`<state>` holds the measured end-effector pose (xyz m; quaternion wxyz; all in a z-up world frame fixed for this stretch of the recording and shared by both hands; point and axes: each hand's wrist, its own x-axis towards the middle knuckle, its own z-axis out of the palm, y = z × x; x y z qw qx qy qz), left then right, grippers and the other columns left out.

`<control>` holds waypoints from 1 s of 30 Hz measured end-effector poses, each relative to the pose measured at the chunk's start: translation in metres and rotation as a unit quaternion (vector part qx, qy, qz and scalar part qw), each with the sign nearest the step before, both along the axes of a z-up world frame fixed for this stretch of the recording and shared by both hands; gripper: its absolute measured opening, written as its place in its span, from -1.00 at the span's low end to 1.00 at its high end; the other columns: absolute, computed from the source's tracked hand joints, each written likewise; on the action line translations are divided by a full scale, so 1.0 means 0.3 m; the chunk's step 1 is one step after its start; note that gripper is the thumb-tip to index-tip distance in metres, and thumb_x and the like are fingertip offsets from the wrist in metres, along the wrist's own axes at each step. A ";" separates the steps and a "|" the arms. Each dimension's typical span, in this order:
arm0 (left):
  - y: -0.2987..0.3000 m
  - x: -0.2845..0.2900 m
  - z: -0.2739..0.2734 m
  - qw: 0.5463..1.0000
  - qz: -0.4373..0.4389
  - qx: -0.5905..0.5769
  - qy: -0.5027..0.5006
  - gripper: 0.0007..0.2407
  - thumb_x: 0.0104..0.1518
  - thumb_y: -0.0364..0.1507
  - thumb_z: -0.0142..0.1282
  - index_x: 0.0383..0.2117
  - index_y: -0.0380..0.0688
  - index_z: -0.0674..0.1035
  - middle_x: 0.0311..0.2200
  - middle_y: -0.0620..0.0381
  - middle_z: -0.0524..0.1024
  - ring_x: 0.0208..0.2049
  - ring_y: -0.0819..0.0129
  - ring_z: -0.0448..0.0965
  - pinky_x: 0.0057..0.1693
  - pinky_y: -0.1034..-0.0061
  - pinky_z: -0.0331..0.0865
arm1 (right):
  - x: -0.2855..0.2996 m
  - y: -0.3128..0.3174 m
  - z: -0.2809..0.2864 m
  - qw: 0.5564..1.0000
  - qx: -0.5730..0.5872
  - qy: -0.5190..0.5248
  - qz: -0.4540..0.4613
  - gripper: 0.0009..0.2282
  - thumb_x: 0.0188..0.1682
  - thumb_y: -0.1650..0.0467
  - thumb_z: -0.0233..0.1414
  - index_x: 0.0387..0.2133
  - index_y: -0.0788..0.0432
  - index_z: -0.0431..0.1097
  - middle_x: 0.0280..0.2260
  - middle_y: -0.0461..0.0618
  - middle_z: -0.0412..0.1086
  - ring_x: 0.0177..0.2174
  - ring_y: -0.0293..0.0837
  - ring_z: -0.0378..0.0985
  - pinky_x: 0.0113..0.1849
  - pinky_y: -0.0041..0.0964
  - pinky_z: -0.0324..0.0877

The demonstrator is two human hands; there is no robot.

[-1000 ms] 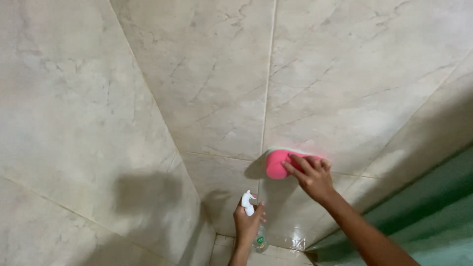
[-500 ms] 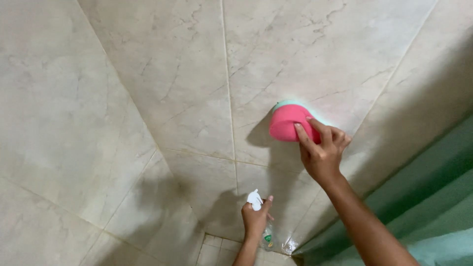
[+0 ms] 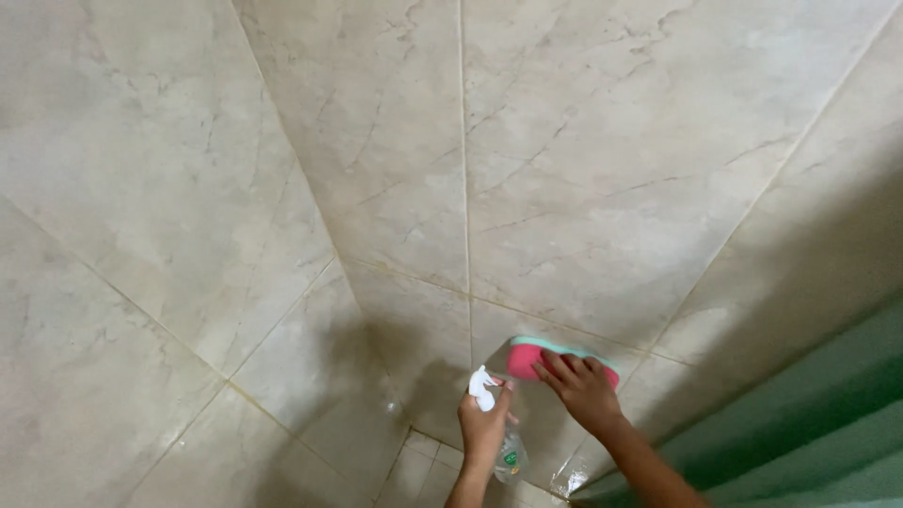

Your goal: The person sprays a cleaning solution onto the tiled wall and scrubs the surface with a pink sponge. They repeatedly apply the spray and wipe the tiles in a circular motion to clean the grout lines and tile faces.

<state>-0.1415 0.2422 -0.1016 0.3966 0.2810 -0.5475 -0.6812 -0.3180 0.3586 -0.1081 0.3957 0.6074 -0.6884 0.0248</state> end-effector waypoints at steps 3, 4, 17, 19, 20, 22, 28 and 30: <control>0.017 0.043 0.024 1.000 0.003 -0.004 0.000 -0.86 0.10 -0.49 0.27 -0.34 -0.27 0.54 -0.50 0.14 0.53 -0.69 0.48 0.48 -0.52 0.52 0.44 | 0.006 0.027 -0.021 0.999 0.039 -0.027 -0.024 -0.43 -0.22 0.40 0.06 0.18 -0.10 0.28 0.19 -0.13 0.26 -0.02 -0.08 0.37 -0.08 -0.06 0.24; 0.013 0.040 -0.010 1.000 0.001 -0.006 0.001 -0.86 0.10 -0.49 0.27 -0.34 -0.27 0.54 -0.50 0.14 0.53 -0.69 0.48 0.48 -0.52 0.52 0.44 | 0.009 0.033 -0.015 0.999 0.037 -0.027 -0.025 -0.43 -0.22 0.40 0.06 0.18 -0.10 0.28 0.19 -0.13 0.26 -0.02 -0.08 0.37 -0.08 -0.06 0.24; 0.152 -0.017 -0.140 0.997 -0.046 0.061 0.012 -0.81 0.05 -0.57 0.28 -0.24 -0.27 0.55 -0.39 0.12 0.61 -0.67 0.49 0.48 -0.55 0.52 0.41 | 0.046 0.099 0.606 0.947 -0.309 -0.055 -0.063 -0.51 -0.08 0.48 0.18 0.16 -0.18 0.46 0.17 -0.05 0.35 0.03 0.07 0.27 0.04 0.11 0.05; 0.154 -0.033 -0.130 0.997 -0.052 0.059 0.013 -0.81 0.06 -0.56 0.28 -0.23 -0.27 0.55 -0.38 0.13 0.61 -0.66 0.51 0.49 -0.54 0.53 0.42 | 0.040 0.091 0.672 0.939 -0.330 -0.054 -0.076 -0.51 -0.06 0.48 0.18 0.18 -0.16 0.45 0.21 -0.03 0.33 0.07 0.09 0.25 0.07 0.13 0.05; 0.158 -0.031 -0.127 0.997 -0.055 0.050 0.013 -0.81 0.07 -0.56 0.28 -0.22 -0.26 0.55 -0.38 0.12 0.60 -0.65 0.51 0.50 -0.54 0.54 0.43 | 0.043 0.094 0.680 0.938 -0.333 -0.063 -0.071 -0.50 -0.06 0.46 0.19 0.21 -0.12 0.44 0.23 0.00 0.30 0.09 0.12 0.25 0.08 0.14 0.05; 0.162 -0.026 -0.122 0.997 -0.062 0.042 0.011 -0.81 0.08 -0.56 0.29 -0.21 -0.26 0.56 -0.38 0.12 0.59 -0.64 0.51 0.50 -0.53 0.55 0.44 | 0.053 0.095 0.672 0.936 -0.336 -0.071 -0.072 -0.49 -0.05 0.45 0.20 0.24 -0.08 0.43 0.25 0.03 0.28 0.12 0.15 0.24 0.08 0.15 0.05; 0.132 -0.016 -0.114 0.998 -0.059 0.017 0.021 -0.79 0.07 -0.58 0.30 -0.21 -0.34 0.54 -0.37 0.05 0.58 -0.62 0.50 0.52 -0.53 0.54 0.47 | 0.068 0.065 0.473 0.963 -0.265 -0.033 -0.043 -0.56 -0.09 0.38 0.21 0.12 -0.14 0.45 0.14 -0.11 0.35 -0.01 -0.01 0.32 0.02 0.06 0.12; 0.124 -0.013 -0.121 0.998 -0.051 0.028 0.019 -0.78 0.05 -0.58 0.29 -0.19 -0.31 0.54 -0.35 0.07 0.61 -0.60 0.51 0.53 -0.53 0.53 0.46 | 0.055 0.065 0.368 0.979 -0.201 -0.014 -0.029 -0.56 -0.09 0.37 0.19 0.12 -0.16 0.43 0.08 -0.17 0.38 -0.05 -0.12 0.36 -0.05 -0.02 0.15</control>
